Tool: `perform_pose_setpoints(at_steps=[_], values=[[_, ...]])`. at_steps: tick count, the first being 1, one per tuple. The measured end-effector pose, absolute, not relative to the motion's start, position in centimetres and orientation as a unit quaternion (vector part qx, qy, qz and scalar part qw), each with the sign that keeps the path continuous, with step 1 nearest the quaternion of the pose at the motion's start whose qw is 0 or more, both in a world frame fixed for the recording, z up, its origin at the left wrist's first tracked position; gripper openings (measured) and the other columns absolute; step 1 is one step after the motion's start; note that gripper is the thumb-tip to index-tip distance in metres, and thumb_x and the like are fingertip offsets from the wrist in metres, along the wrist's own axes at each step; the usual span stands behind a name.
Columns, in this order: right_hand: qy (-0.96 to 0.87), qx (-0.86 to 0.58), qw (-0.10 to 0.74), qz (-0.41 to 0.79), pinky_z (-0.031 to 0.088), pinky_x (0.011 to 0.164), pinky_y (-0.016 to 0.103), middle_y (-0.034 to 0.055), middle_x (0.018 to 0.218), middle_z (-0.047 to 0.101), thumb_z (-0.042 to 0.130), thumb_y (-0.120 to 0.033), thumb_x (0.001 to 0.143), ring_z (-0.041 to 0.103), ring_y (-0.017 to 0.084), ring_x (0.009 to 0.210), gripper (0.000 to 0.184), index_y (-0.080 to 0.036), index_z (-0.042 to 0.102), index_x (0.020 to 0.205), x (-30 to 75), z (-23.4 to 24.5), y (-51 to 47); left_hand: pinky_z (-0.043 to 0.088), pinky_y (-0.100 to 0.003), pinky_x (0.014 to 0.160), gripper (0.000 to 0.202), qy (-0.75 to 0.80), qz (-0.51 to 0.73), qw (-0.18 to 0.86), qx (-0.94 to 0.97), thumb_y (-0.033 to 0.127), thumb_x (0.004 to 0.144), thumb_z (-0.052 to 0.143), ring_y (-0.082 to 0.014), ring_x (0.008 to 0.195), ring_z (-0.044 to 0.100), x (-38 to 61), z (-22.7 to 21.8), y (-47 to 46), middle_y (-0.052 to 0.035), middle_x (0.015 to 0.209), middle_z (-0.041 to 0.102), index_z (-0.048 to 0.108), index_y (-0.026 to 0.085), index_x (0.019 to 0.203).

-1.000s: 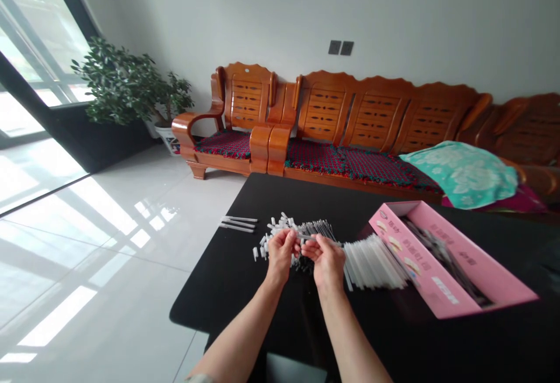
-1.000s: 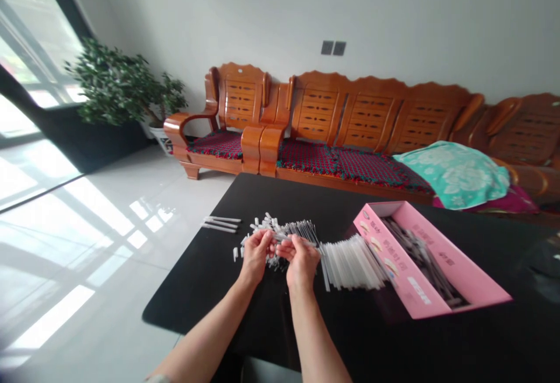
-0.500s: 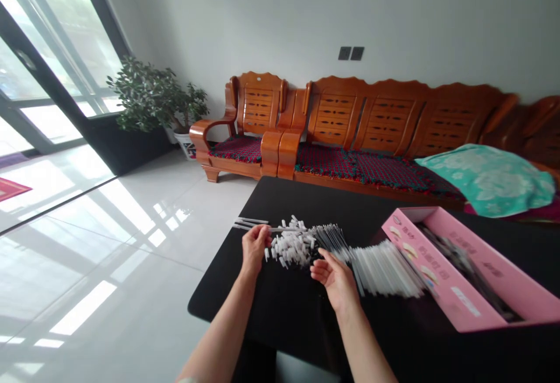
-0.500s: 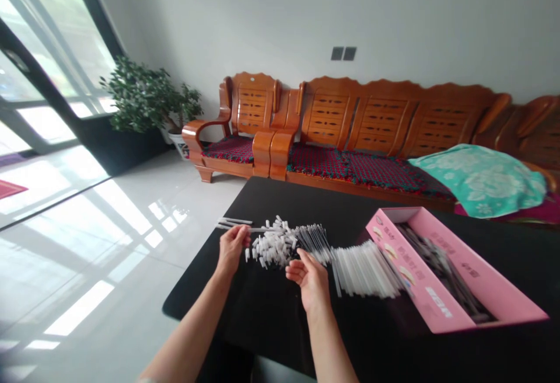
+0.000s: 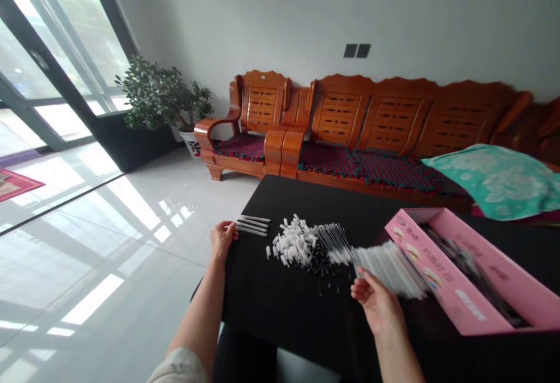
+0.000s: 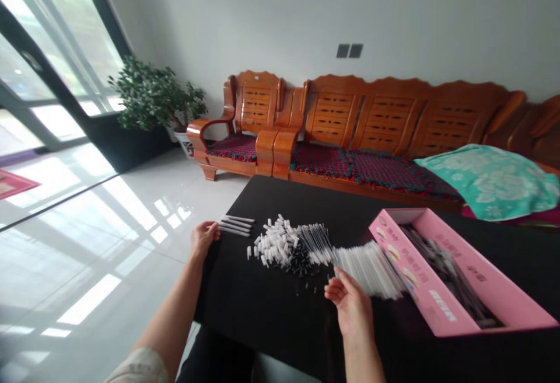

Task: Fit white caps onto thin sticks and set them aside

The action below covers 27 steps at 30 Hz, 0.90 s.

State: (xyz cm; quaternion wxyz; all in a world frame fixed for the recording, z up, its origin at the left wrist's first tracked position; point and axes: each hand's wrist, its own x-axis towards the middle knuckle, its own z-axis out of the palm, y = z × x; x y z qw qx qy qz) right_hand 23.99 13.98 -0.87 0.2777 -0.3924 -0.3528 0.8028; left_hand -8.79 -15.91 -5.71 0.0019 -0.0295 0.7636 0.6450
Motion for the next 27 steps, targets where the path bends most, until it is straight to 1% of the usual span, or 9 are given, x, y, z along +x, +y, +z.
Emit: perform_pose_setpoints(at_steps=[4, 7, 10, 12, 15, 18, 20, 23, 27], values=[[-0.370, -0.403, 0.292, 0.785, 0.055, 0.043, 0.023, 0.0027, 0.057, 0.070, 0.087, -0.026, 0.052, 0.066, 0.016, 0.047, 0.045, -0.011, 0.071, 0.090, 25.0, -0.8, 14.4, 0.054, -0.027, 0.054, 0.028, 0.768, 0.637, 0.002, -0.060, 0.034, 0.076, 0.062, -0.0183, 0.053, 0.068, -8.7, -5.0, -15.2, -0.0015, 0.058, 0.067, 0.061, 0.015, 0.095], [-0.399, -0.411, 0.309, 0.759, 0.054, 0.044, 0.024, 0.0029, 0.057, 0.069, 0.086, -0.031, 0.053, 0.065, 0.017, 0.048, 0.049, -0.010, 0.069, 0.094, 25.7, -1.1, 14.9, 0.054, -0.027, 0.057, 0.030, 0.808, 0.585, -0.031, -0.061, 0.033, 0.076, 0.063, -0.0182, 0.054, 0.069, -7.7, -4.3, -14.8, -0.0009, 0.060, 0.069, 0.059, 0.017, 0.100], [-0.471, -0.431, 0.332, 0.694, 0.052, 0.043, 0.026, 0.0029, 0.057, 0.068, 0.082, -0.040, 0.058, 0.064, 0.018, 0.047, 0.049, -0.010, 0.067, 0.094, 26.3, -1.6, 16.1, 0.054, -0.027, 0.061, 0.025, 0.849, 0.526, -0.045, -0.029, 0.039, 0.078, 0.062, -0.0180, 0.053, 0.069, -6.2, -4.0, -14.0, -0.0006, 0.060, 0.069, 0.059, 0.018, 0.092], [-0.556, -0.448, 0.330, 0.617, 0.049, 0.041, 0.027, 0.0022, 0.056, 0.067, 0.075, -0.044, 0.065, 0.063, 0.019, 0.045, 0.045, -0.011, 0.066, 0.094, 26.5, -1.9, 17.3, 0.055, -0.027, 0.060, 0.023, 0.849, 0.527, -0.022, -0.004, 0.040, 0.079, 0.060, -0.0188, 0.054, 0.069, -5.5, -4.0, -13.3, -0.0010, 0.060, 0.069, 0.059, 0.019, 0.087], [-0.725, -0.460, 0.257, 0.443, 0.046, 0.045, 0.028, 0.0040, 0.058, 0.067, 0.062, -0.040, 0.077, 0.063, 0.020, 0.048, 0.029, -0.014, 0.068, 0.091, 26.3, -1.8, 19.3, 0.055, -0.027, 0.057, 0.019, 0.834, 0.551, 0.007, 0.014, 0.038, 0.080, 0.059, -0.0197, 0.056, 0.070, -5.1, -4.1, -12.1, -0.0016, 0.062, 0.070, 0.058, 0.019, 0.086], [-0.852, -0.448, 0.167, 0.211, 0.046, 0.058, 0.029, 0.0106, 0.077, 0.073, 0.057, -0.028, 0.083, 0.070, 0.024, 0.072, 0.015, -0.018, 0.068, 0.085, 25.5, -1.0, 20.2, 0.055, -0.028, 0.059, 0.017, 0.830, 0.558, 0.019, 0.013, 0.035, 0.079, 0.059, -0.0200, 0.057, 0.070, -5.3, -4.2, -11.2, -0.0016, 0.062, 0.070, 0.059, 0.020, 0.085], [-0.884, -0.442, 0.103, 0.110, 0.043, 0.061, 0.030, 0.0116, 0.081, 0.074, 0.058, -0.029, 0.086, 0.071, 0.027, 0.080, 0.014, -0.018, 0.066, 0.086, 24.7, -0.4, 20.0, 0.055, -0.028, 0.060, 0.016, 0.826, 0.563, 0.021, 0.011, 0.035, 0.079, 0.058, -0.0201, 0.058, 0.071, -5.5, -4.2, -10.9, -0.0018, 0.063, 0.070, 0.059, 0.020, 0.085], [-0.904, -0.424, 0.041, 0.035, 0.042, 0.061, 0.030, 0.0111, 0.079, 0.074, 0.060, -0.036, 0.088, 0.072, 0.027, 0.080, 0.019, -0.017, 0.063, 0.093, 23.6, 0.1, 19.4, 0.055, -0.027, 0.058, 0.016, 0.823, 0.568, 0.015, 0.010, 0.035, 0.080, 0.058, -0.0200, 0.058, 0.071, -5.4, -4.2, -10.7, -0.0020, 0.064, 0.070, 0.059, 0.019, 0.084], [-0.910, -0.414, 0.009, -0.015, 0.042, 0.062, 0.030, 0.0121, 0.082, 0.074, 0.062, -0.036, 0.088, 0.072, 0.028, 0.081, 0.024, -0.016, 0.060, 0.101, 22.6, 0.4, 19.1, 0.054, -0.027, 0.058, 0.020, 0.832, 0.554, -0.006, 0.012, 0.037, 0.081, 0.056, -0.0193, 0.056, 0.069, -4.8, -4.1, -10.7, -0.0015, 0.064, 0.070, 0.061, 0.020, 0.087]])
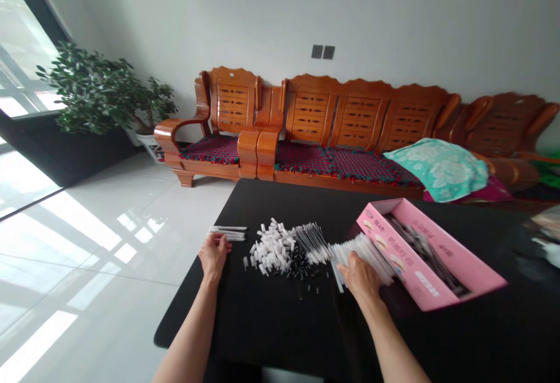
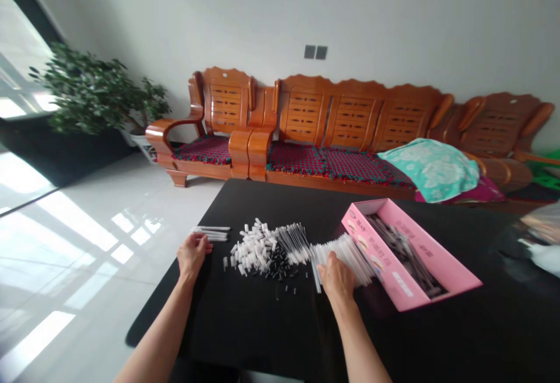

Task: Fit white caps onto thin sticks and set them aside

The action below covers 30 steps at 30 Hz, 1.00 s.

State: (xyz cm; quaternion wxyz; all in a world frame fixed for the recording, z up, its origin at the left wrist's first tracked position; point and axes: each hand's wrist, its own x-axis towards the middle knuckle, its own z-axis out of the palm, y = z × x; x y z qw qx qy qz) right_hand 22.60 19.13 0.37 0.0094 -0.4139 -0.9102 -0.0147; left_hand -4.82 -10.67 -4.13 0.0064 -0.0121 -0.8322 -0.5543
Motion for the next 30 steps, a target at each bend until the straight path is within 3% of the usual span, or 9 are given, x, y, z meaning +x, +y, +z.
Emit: perform_pose_setpoints(at_steps=[12, 22, 30], values=[[-0.936, -0.350, -0.029, -0.020, 0.043, 0.066, 0.031, 0.0162, 0.090, 0.073, 0.061, -0.019, 0.085, 0.071, 0.031, 0.087, 0.007, -0.015, 0.066, 0.088, 20.6, 1.4, 19.8, 0.053, -0.028, 0.067, 0.021, -0.853, -0.521, 0.016, -0.036, 0.036, 0.080, 0.054, -0.0209, 0.064, 0.070, -4.3, -4.4, -10.7, -0.0033, 0.073, 0.072, 0.064, 0.020, 0.088], [-0.928, -0.368, -0.045, -0.018, 0.045, 0.067, 0.031, 0.0175, 0.092, 0.074, 0.048, -0.007, 0.087, 0.072, 0.029, 0.089, 0.023, -0.013, 0.070, 0.091, 19.7, 0.9, 19.7, 0.050, -0.029, 0.068, 0.022, -0.863, -0.500, 0.014, -0.064, 0.037, 0.081, 0.052, -0.0208, 0.064, 0.070, -4.4, -4.7, -11.0, -0.0022, 0.073, 0.072, 0.065, 0.021, 0.089], [-0.899, -0.433, -0.043, 0.045, 0.045, 0.065, 0.032, 0.0185, 0.098, 0.074, 0.059, -0.017, 0.079, 0.071, 0.030, 0.090, 0.014, -0.015, 0.070, 0.086, 19.9, 1.5, 21.1, 0.051, -0.029, 0.069, 0.020, -0.864, -0.499, 0.007, -0.070, 0.036, 0.081, 0.053, -0.0208, 0.063, 0.070, -4.5, -4.5, -11.0, -0.0024, 0.072, 0.072, 0.065, 0.021, 0.087]])
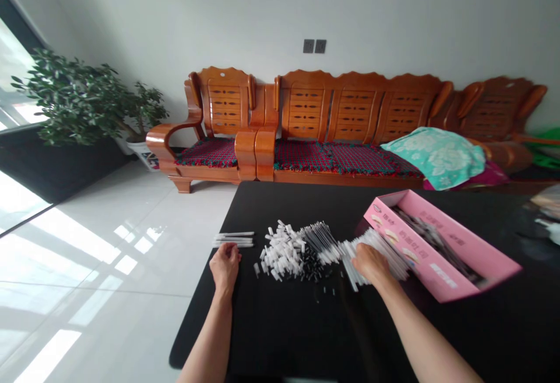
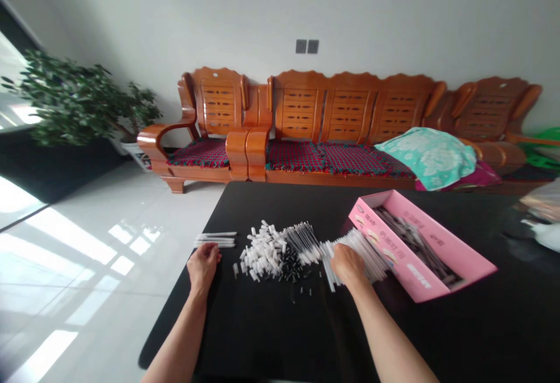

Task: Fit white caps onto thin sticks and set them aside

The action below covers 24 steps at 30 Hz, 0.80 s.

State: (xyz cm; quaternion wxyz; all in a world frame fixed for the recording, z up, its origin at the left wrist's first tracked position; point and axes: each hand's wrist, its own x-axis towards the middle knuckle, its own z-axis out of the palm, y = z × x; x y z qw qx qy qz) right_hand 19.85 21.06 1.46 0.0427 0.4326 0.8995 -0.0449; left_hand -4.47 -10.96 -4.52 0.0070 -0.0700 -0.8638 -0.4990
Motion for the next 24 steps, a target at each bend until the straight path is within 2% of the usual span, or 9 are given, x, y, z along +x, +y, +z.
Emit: perform_pose_setpoints(at_steps=[3, 5, 7, 9, 11, 13, 17, 20, 24], values=[[0.889, 0.453, 0.021, -0.058, 0.045, 0.064, 0.031, 0.0190, 0.091, 0.074, 0.061, -0.019, 0.075, 0.071, 0.030, 0.086, 0.011, -0.015, 0.070, 0.080, 19.8, 2.3, 21.0, 0.051, -0.028, 0.069, 0.020, -0.862, -0.503, 0.012, -0.070, 0.034, 0.081, 0.053, -0.0199, 0.062, 0.069, -4.4, -4.5, -10.9, -0.0020, 0.069, 0.071, 0.066, 0.021, 0.087], [0.873, 0.474, -0.028, -0.114, 0.044, 0.058, 0.029, 0.0166, 0.080, 0.074, 0.062, -0.021, 0.074, 0.071, 0.027, 0.075, 0.009, -0.015, 0.067, 0.069, 19.7, 3.1, 20.7, 0.051, -0.027, 0.068, 0.020, -0.862, -0.501, 0.017, -0.075, 0.034, 0.082, 0.052, -0.0195, 0.062, 0.069, -4.3, -4.5, -10.9, -0.0019, 0.069, 0.071, 0.066, 0.021, 0.087], [0.843, 0.458, -0.088, -0.269, 0.039, 0.046, 0.025, 0.0092, 0.060, 0.069, 0.061, -0.027, 0.076, 0.065, 0.020, 0.051, 0.017, -0.017, 0.062, 0.062, 19.6, 3.8, 20.0, 0.050, -0.027, 0.068, 0.021, -0.863, -0.498, 0.021, -0.081, 0.035, 0.082, 0.052, -0.0195, 0.061, 0.069, -4.4, -4.6, -10.8, -0.0021, 0.071, 0.071, 0.066, 0.021, 0.087], [0.775, 0.408, -0.164, -0.454, 0.032, 0.035, 0.021, 0.0029, 0.050, 0.062, 0.061, -0.036, 0.077, 0.055, 0.014, 0.036, 0.024, -0.018, 0.057, 0.062, 19.4, 4.4, 19.1, 0.050, -0.028, 0.070, 0.022, -0.865, -0.494, 0.026, -0.083, 0.037, 0.083, 0.052, -0.0195, 0.062, 0.069, -4.4, -4.8, -10.7, -0.0026, 0.073, 0.072, 0.066, 0.021, 0.088], [0.690, 0.355, -0.214, -0.594, 0.032, 0.031, 0.019, 0.0023, 0.049, 0.063, 0.066, -0.042, 0.072, 0.056, 0.013, 0.035, 0.028, -0.017, 0.056, 0.064, 19.1, 4.6, 18.1, 0.050, -0.028, 0.070, 0.024, -0.866, -0.492, 0.033, -0.084, 0.039, 0.084, 0.051, -0.0194, 0.061, 0.069, -4.5, -4.9, -10.6, -0.0031, 0.074, 0.073, 0.066, 0.020, 0.088], [0.600, 0.339, -0.272, -0.672, 0.036, 0.031, 0.019, 0.0022, 0.049, 0.063, 0.073, -0.042, 0.065, 0.058, 0.015, 0.037, 0.031, -0.016, 0.057, 0.066, 18.7, 4.4, 17.2, 0.050, -0.028, 0.070, 0.026, -0.866, -0.491, 0.043, -0.086, 0.041, 0.085, 0.051, -0.0190, 0.060, 0.069, -4.5, -4.7, -10.6, -0.0033, 0.074, 0.073, 0.067, 0.020, 0.088], [0.470, 0.352, -0.352, -0.729, 0.045, 0.032, 0.021, 0.0037, 0.050, 0.065, 0.080, -0.034, 0.058, 0.063, 0.018, 0.042, 0.030, -0.014, 0.060, 0.069, 18.1, 2.7, 16.2, 0.049, -0.027, 0.070, 0.028, -0.871, -0.478, 0.065, -0.097, 0.043, 0.086, 0.051, -0.0179, 0.059, 0.067, -3.6, -3.6, -10.1, -0.0026, 0.072, 0.072, 0.068, 0.020, 0.087], [0.434, 0.359, -0.359, -0.745, 0.050, 0.035, 0.022, 0.0044, 0.052, 0.067, 0.081, -0.030, 0.058, 0.066, 0.019, 0.046, 0.028, -0.013, 0.061, 0.069, 18.1, 1.4, 15.8, 0.049, -0.026, 0.069, 0.025, -0.863, -0.482, 0.050, -0.141, 0.041, 0.086, 0.054, -0.0183, 0.064, 0.067, -1.2, -2.4, -8.4, -0.0021, 0.073, 0.071, 0.069, 0.021, 0.086], [0.427, 0.358, -0.356, -0.750, 0.051, 0.035, 0.022, 0.0050, 0.053, 0.068, 0.082, -0.031, 0.060, 0.067, 0.019, 0.046, 0.029, -0.013, 0.061, 0.069, 18.4, 0.5, 15.6, 0.048, -0.025, 0.070, 0.017, -0.824, -0.481, 0.001, -0.301, 0.030, 0.085, 0.057, -0.0162, 0.070, 0.065, 3.7, -1.4, -4.1, -0.0036, 0.084, 0.072, 0.072, 0.021, 0.086]])
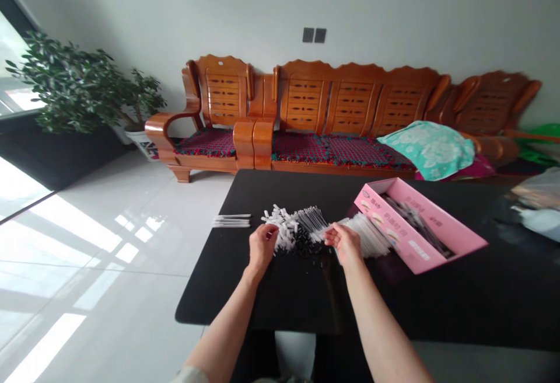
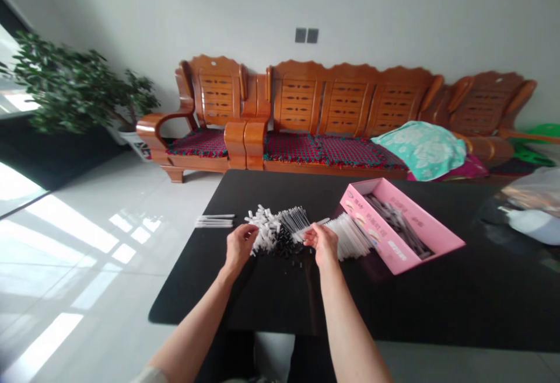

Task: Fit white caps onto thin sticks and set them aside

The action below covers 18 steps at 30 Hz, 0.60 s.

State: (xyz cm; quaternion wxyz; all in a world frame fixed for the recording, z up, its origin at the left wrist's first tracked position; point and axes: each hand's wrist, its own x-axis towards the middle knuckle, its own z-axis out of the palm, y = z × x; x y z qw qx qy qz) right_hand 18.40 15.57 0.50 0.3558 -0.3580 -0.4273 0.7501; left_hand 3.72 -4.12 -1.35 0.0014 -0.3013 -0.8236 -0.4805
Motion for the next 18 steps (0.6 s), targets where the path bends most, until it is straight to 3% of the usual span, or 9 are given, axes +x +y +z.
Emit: perform_pose_setpoints(at_steps=[10, 18], values=[[-0.421, -0.361, 0.381, 0.740, 0.058, 0.046, 0.026, 0.0039, 0.055, 0.069, 0.083, -0.034, 0.061, 0.070, 0.020, 0.052, 0.032, -0.015, 0.059, 0.072, 19.1, -0.7, 16.4, 0.045, -0.026, 0.072, 0.022, -0.844, -0.358, -0.031, -0.398, 0.022, 0.089, 0.053, -0.0176, 0.081, 0.064, 7.6, -1.4, 2.0, -0.0052, 0.093, 0.069, 0.075, 0.024, 0.093], [-0.412, -0.376, 0.380, 0.738, 0.057, 0.046, 0.026, 0.0043, 0.056, 0.070, 0.080, -0.032, 0.063, 0.070, 0.020, 0.052, 0.028, -0.015, 0.061, 0.072, 19.7, -1.2, 16.7, 0.046, -0.032, 0.085, 0.022, -0.792, -0.293, -0.005, -0.535, 0.017, 0.086, 0.058, -0.0222, 0.096, 0.056, 8.1, -1.5, 4.8, -0.0087, 0.099, 0.066, 0.074, 0.021, 0.101]])
